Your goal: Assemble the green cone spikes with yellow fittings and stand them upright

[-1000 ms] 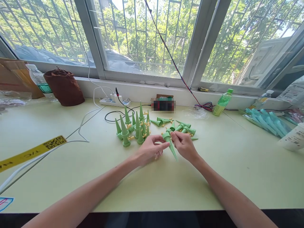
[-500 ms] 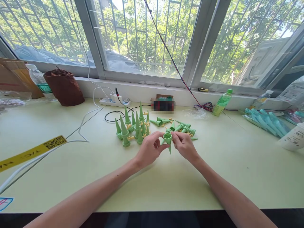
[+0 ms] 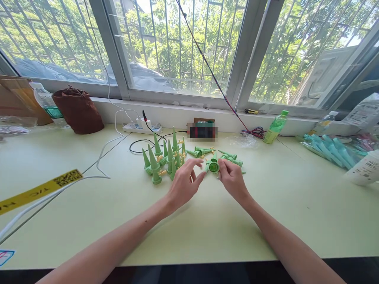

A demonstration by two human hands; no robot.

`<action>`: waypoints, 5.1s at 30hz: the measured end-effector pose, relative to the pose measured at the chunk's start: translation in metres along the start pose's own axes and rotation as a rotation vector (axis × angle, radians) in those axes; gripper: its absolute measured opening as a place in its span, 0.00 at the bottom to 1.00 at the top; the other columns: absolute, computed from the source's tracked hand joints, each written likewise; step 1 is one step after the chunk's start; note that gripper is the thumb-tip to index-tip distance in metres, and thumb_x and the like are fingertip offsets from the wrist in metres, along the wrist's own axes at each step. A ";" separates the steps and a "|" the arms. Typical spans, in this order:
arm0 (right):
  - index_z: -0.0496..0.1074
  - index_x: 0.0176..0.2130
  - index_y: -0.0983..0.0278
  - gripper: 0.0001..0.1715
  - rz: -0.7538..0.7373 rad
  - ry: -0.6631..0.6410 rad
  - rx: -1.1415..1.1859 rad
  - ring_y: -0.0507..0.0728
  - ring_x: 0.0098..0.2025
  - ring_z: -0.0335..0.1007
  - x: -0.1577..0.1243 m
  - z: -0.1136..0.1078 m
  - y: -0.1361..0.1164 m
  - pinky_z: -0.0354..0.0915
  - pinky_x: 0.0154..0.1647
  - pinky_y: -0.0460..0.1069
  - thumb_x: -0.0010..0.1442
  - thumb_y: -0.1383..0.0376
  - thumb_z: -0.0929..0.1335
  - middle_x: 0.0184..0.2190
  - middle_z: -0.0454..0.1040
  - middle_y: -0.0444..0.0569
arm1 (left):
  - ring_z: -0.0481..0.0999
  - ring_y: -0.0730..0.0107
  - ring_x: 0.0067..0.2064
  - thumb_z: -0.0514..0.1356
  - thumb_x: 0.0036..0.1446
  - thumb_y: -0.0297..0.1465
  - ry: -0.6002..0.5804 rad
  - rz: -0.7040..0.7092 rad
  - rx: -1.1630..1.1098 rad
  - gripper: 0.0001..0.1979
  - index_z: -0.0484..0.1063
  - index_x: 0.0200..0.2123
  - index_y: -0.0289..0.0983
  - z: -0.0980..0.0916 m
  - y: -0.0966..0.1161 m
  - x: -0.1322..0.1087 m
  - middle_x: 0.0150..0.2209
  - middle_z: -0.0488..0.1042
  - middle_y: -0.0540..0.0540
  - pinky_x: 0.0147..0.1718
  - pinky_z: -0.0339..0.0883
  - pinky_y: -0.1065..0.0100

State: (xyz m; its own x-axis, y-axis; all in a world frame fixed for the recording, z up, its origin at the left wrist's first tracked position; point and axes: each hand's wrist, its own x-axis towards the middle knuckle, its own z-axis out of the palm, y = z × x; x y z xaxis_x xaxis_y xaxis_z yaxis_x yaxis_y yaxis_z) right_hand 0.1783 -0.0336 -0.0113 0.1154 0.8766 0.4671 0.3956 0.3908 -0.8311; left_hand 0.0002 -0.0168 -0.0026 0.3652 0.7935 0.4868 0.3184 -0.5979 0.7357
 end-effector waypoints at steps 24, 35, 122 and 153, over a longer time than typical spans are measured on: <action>0.51 0.21 0.62 0.27 -0.134 -0.146 -0.175 0.49 0.21 0.42 -0.002 0.003 0.001 0.45 0.23 0.48 0.68 0.53 0.59 0.17 0.49 0.39 | 0.68 0.78 0.24 0.57 0.59 0.46 -0.404 -0.278 -0.353 0.18 0.70 0.37 0.35 -0.001 0.004 0.000 0.33 0.70 0.47 0.17 0.60 0.75; 0.58 0.21 0.63 0.27 -0.048 -0.101 -0.122 0.49 0.20 0.48 -0.002 0.004 -0.004 0.47 0.22 0.48 0.67 0.51 0.59 0.17 0.56 0.41 | 0.68 0.82 0.24 0.55 0.63 0.36 -0.116 0.087 0.111 0.13 0.69 0.50 0.42 0.006 -0.010 -0.005 0.47 0.69 0.45 0.25 0.67 0.73; 0.54 0.23 0.62 0.23 -0.186 -0.147 -0.065 0.48 0.20 0.47 -0.002 0.003 0.001 0.49 0.22 0.46 0.68 0.58 0.59 0.18 0.54 0.39 | 0.63 0.80 0.19 0.55 0.55 0.54 -0.448 -0.626 -0.782 0.29 0.74 0.36 0.31 -0.002 -0.001 0.006 0.35 0.75 0.40 0.16 0.54 0.73; 0.59 0.23 0.63 0.27 -0.063 -0.141 -0.081 0.50 0.21 0.53 -0.002 0.005 0.001 0.51 0.23 0.47 0.68 0.51 0.58 0.19 0.60 0.42 | 0.68 0.81 0.25 0.57 0.62 0.36 -0.097 0.069 0.088 0.11 0.69 0.46 0.40 0.005 -0.002 -0.004 0.46 0.67 0.46 0.28 0.66 0.72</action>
State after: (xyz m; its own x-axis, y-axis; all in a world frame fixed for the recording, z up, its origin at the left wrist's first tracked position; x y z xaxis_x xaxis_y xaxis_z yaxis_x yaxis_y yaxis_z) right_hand 0.1738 -0.0334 -0.0147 -0.0386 0.8841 0.4657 0.4709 0.4271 -0.7719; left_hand 0.0024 -0.0193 -0.0085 0.4700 0.7381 0.4840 0.3635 -0.6616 0.6559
